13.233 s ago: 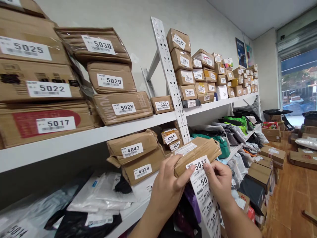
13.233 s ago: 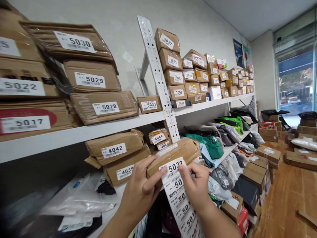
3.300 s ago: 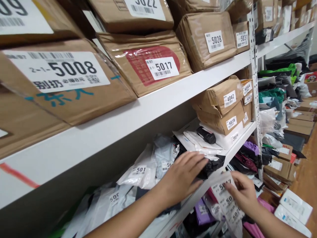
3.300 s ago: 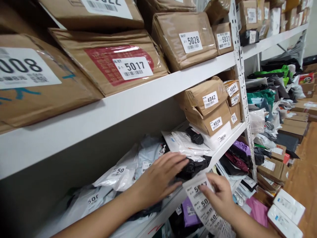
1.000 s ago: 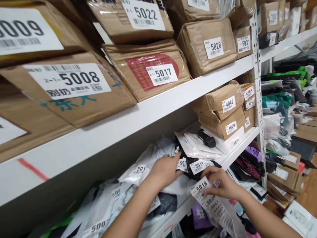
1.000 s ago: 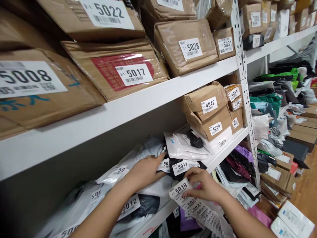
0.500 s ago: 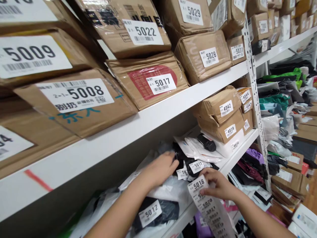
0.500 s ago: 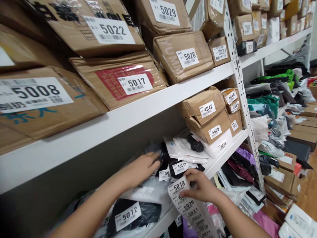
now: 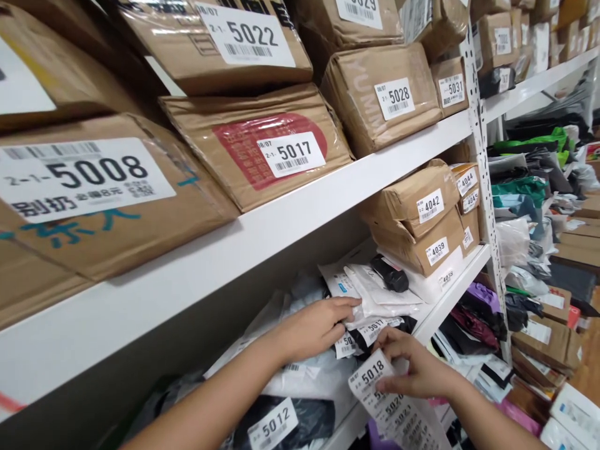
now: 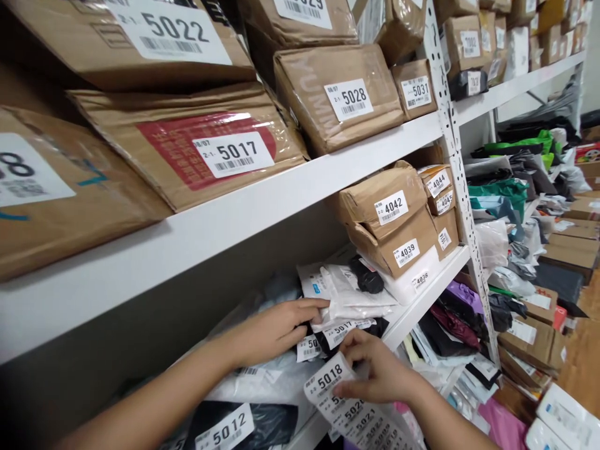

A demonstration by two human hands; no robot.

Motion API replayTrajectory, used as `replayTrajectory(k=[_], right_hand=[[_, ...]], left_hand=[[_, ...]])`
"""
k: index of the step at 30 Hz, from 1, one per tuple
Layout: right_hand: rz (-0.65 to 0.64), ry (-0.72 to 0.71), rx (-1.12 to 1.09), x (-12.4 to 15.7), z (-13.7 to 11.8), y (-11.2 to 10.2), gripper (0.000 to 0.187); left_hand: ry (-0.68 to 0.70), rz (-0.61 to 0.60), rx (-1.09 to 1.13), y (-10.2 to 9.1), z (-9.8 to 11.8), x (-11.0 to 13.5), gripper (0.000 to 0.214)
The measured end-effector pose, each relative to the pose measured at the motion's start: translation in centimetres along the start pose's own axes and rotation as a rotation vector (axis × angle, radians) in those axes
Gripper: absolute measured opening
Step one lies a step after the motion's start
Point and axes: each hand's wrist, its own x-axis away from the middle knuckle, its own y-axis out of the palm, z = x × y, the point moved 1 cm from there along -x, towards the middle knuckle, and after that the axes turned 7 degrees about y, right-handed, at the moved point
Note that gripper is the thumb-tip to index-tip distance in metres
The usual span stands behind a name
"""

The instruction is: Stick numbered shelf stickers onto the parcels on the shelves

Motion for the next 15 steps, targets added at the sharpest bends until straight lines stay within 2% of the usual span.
replayTrajectory(k=[3, 7, 10, 13, 15], right_hand=[[0.091, -0.02, -0.003, -0.2, -0.3, -0.1, 0.029], [0.215, -0.117, 0.051, -0.9, -1.5, 0.1, 0.028], [0.143, -0.118, 0.069, -1.4, -2.3, 0.6, 0.021], [0.074, -0.092, 0.067, -1.7, -1.6, 1.4, 0.021], [0.114, -0.112, 0.104, -1.6, -0.4, 2.0, 0.025]], left_hand=[[-0.058, -0.038, -0.008, 0.0, 0.3, -0.7, 0.021], [-0.094, -0.007, 0.017, 0.4, 0.2, -0.7, 0.007], [-0.093, 0.004, 0.084, 0.5, -0.2, -0.2, 0.002], [-0.055, 0.013, 0.124, 0.5, -0.6, 0.2, 0.016], [-0.01, 0.041, 0.14, 0.4, -0.9, 0.4, 0.028]])
